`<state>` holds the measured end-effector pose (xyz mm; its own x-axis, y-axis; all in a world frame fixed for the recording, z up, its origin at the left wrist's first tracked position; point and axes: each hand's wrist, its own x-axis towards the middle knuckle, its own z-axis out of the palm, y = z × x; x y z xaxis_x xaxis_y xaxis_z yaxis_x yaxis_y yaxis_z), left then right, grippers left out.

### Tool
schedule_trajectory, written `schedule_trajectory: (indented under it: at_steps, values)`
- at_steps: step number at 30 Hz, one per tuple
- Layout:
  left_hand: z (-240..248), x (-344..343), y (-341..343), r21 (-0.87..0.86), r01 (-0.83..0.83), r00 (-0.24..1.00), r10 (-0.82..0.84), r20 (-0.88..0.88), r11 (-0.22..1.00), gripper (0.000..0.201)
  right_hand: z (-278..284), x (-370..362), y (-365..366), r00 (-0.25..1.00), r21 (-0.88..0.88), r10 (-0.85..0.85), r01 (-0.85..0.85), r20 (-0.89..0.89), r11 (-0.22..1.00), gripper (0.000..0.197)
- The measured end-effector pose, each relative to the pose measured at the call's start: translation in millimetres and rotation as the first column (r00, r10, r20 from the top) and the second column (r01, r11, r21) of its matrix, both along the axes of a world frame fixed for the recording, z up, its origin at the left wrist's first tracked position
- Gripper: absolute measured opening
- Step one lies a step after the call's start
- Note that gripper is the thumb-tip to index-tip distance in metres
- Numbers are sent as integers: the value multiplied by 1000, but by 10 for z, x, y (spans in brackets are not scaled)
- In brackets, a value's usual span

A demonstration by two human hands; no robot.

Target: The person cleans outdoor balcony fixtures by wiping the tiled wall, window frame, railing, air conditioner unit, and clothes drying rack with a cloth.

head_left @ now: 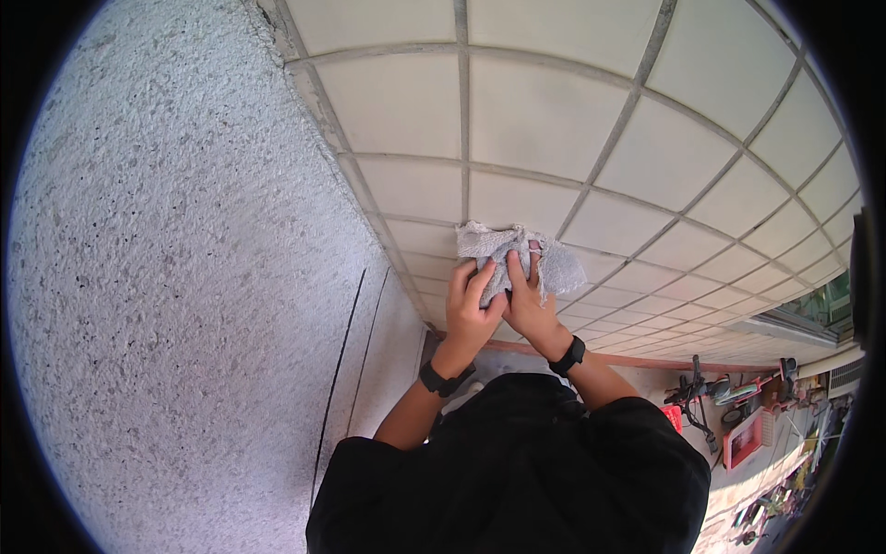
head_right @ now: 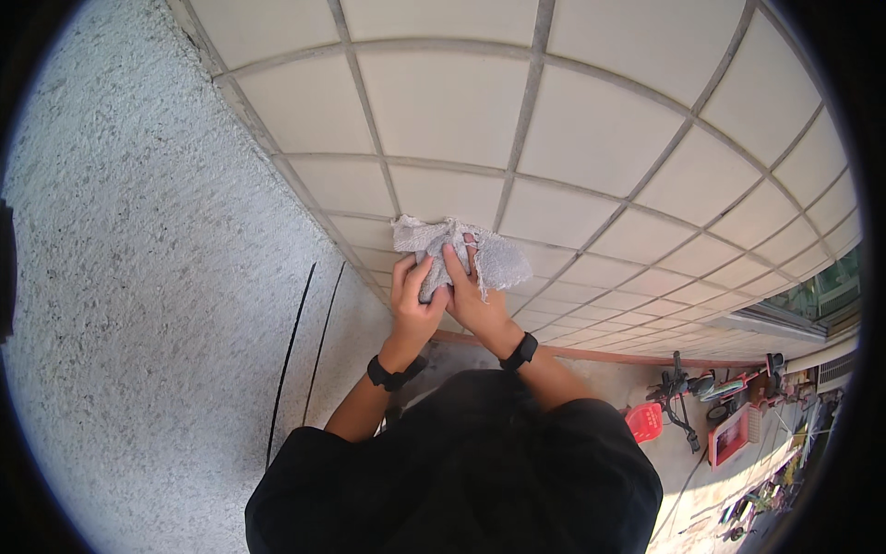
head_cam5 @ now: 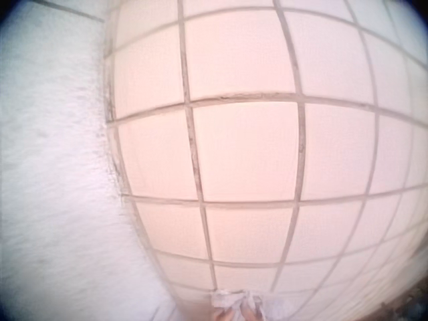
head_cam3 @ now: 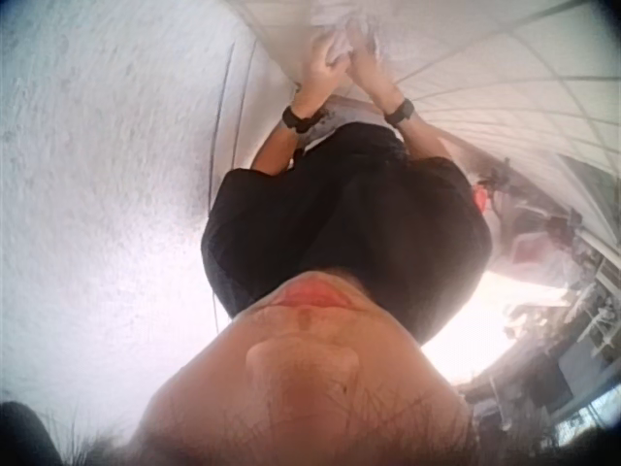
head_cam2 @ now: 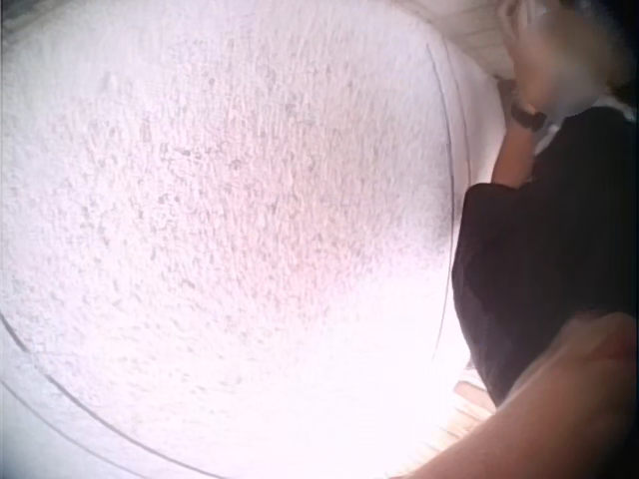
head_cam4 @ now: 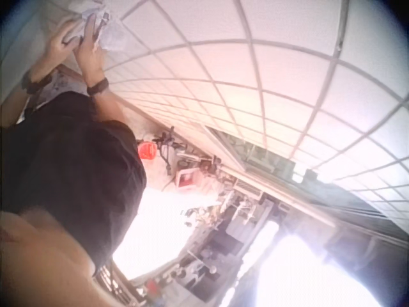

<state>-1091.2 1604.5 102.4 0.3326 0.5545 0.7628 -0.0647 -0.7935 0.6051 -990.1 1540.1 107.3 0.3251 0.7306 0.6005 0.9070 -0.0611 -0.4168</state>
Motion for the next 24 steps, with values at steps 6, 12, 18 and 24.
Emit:
schedule_trajectory:
  at_steps: [6, 12, 18, 24]
  values:
    - [380, -291, 195, -126, -265, 958, 276, 79, 956, 40, 667, -212, 470, 936, 82, 325, -338, 138, 938, 66]
    - [1043, -70, 286, -6, -355, 908, 346, 234, 935, 45, 1109, -194, 587, 941, 36, 228, -245, 251, 969, 66]
    - [921, 270, -6, 94, -125, 975, 104, 197, 988, 44, 1102, 156, 97, 955, 323, 12, -112, 296, 940, 65]
    - [905, 316, -162, 116, -28, 992, 13, 126, 993, 46, 842, 292, -2, 971, 367, 24, -113, 238, 923, 63]
